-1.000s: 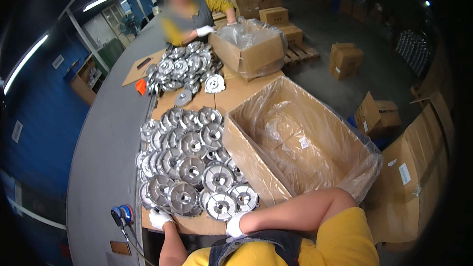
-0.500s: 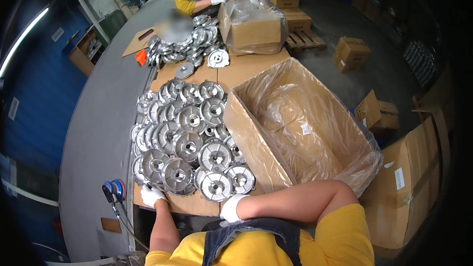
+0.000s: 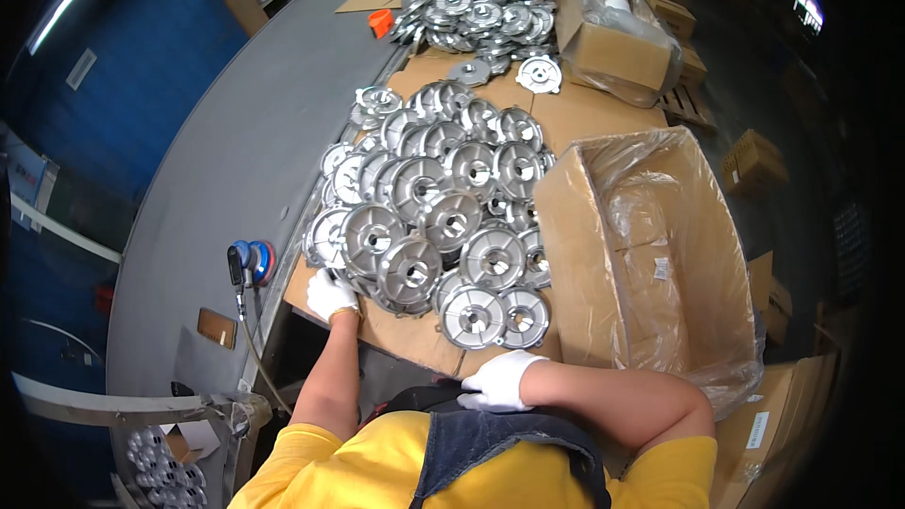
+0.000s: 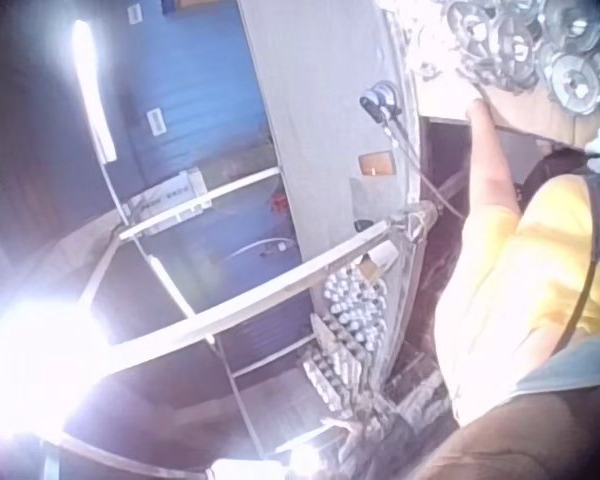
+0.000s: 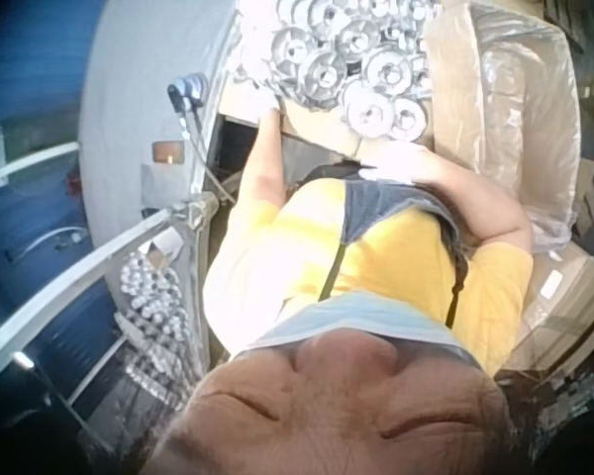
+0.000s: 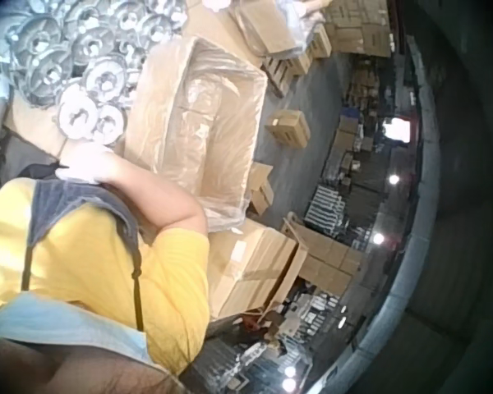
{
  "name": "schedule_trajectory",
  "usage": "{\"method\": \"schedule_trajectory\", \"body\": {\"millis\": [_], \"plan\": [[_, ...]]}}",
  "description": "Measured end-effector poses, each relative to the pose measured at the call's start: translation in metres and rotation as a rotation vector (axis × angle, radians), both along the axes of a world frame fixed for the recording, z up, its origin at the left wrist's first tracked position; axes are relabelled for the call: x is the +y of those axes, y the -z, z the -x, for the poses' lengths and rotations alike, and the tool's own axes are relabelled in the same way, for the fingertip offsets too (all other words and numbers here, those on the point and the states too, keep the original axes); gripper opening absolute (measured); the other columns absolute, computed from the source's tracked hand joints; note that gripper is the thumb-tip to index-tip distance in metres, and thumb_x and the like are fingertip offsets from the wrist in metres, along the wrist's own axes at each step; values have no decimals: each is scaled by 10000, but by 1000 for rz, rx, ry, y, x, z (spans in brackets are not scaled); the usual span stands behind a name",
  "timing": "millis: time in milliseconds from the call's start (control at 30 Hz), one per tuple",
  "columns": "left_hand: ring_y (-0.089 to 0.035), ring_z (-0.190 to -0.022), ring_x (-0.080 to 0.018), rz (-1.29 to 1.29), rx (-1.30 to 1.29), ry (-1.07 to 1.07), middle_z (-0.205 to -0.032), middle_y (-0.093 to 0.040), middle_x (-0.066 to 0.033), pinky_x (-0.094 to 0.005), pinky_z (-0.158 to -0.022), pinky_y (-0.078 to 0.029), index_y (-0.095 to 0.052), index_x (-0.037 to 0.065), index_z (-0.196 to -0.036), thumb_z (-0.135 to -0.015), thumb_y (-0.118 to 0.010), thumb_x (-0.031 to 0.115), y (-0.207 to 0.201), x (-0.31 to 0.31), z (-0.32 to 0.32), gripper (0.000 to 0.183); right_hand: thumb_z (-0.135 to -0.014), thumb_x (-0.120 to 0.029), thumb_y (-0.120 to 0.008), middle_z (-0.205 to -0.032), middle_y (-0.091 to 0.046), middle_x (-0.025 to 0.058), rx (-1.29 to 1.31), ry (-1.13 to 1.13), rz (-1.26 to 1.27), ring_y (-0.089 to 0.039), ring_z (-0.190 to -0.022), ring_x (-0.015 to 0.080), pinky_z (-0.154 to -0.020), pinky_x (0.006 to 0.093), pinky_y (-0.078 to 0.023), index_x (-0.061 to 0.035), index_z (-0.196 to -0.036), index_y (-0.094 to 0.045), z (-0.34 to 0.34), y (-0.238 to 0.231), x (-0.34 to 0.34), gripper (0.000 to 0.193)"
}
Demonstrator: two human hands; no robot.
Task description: The person sorts circular metal parts by hand, taking them from a pile and placing them into boxes.
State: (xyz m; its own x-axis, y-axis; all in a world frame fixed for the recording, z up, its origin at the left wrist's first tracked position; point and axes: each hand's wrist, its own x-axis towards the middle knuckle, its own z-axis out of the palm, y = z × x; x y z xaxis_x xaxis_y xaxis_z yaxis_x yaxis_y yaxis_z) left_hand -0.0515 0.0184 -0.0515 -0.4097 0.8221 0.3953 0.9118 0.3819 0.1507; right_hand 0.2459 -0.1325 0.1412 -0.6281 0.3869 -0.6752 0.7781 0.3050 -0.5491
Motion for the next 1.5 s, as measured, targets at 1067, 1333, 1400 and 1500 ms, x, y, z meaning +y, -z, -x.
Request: {"method": "schedule_trajectory", "body": {"millis": [1067,1333,1400,1500], "plan": [[-597,-657,-344,13,-161,544,-735,-590,-150,-468,-603,-445,-551,53,-814,-704,-564,179,-8,0,46,168,-763,-26,-565,-1442,-307,237,663,1356,-501,-479,-1196,260,-940,319,-430,-70,-1462,-160,111,57,78,809],[-599,-656,-364,15,-185,538,-730,-598,-162,-479,-613,-456,-558,51,-754,-707,-558,171,-15,-1,43,128,-953,-328,-500,-1227,-557,123,1712,1741,217,-550,-1123,254,-965,399,-460,-45,-1317,-446,58,13,60,464],[-597,-650,-375,-8,-209,529,-726,-600,-169,-488,-609,-462,-564,56,-756,-702,-564,163,-16,0,41,120,-957,-461,-438,-1269,-532,123,1783,1618,159,-524,-1163,255,-987,418,-439,-42,-1330,-428,54,-7,56,562],[-609,-699,-410,35,-278,527,-779,-620,-199,-509,-655,-475,-571,48,-795,-717,-579,168,-19,1,39,143,-946,-547,-380,-1320,-493,124,2004,1557,358,-484,-1212,269,-1025,439,-399,-33,-1342,-408,51,-30,46,649]]}}
